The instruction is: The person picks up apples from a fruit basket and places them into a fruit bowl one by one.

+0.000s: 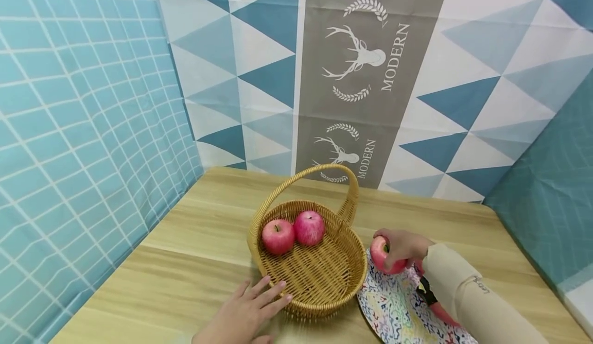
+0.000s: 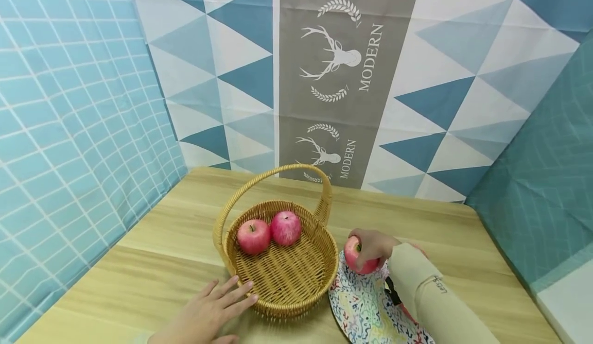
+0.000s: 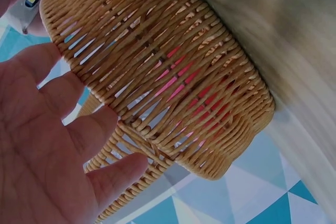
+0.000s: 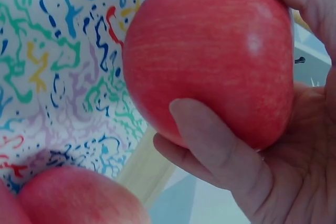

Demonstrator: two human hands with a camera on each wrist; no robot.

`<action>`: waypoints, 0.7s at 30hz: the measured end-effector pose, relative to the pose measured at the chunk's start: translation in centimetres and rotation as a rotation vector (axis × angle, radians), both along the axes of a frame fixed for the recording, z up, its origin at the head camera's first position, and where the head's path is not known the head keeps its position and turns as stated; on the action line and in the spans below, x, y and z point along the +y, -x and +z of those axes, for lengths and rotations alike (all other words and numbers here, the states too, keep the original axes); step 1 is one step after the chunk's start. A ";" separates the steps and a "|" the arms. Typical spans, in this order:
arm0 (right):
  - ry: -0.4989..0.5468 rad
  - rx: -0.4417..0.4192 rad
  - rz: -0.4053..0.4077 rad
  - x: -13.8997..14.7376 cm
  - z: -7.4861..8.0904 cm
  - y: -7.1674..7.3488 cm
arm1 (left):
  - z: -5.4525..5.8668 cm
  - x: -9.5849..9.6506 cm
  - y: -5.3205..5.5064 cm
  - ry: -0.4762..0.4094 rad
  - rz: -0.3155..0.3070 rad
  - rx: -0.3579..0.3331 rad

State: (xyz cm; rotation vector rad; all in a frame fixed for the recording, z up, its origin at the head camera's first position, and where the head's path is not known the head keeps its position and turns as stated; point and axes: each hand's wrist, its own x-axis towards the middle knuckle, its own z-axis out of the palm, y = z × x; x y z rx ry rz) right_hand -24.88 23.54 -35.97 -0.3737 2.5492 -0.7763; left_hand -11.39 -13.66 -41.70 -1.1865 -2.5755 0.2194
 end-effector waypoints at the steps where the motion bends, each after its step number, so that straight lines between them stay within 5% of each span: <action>1: -0.011 0.000 -0.013 -0.2 0.0 0.1 | 0.1 0.0 0.1 0.002 0.005 -0.019; 7: -0.080 -0.002 -0.044 -0.7 -0.8 0.3 | 0.2 0.1 0.2 0.007 0.021 -0.083; 21: -0.105 0.029 -0.049 -0.8 -0.9 0.6 | 0.3 -0.1 0.8 -0.046 -0.011 -0.062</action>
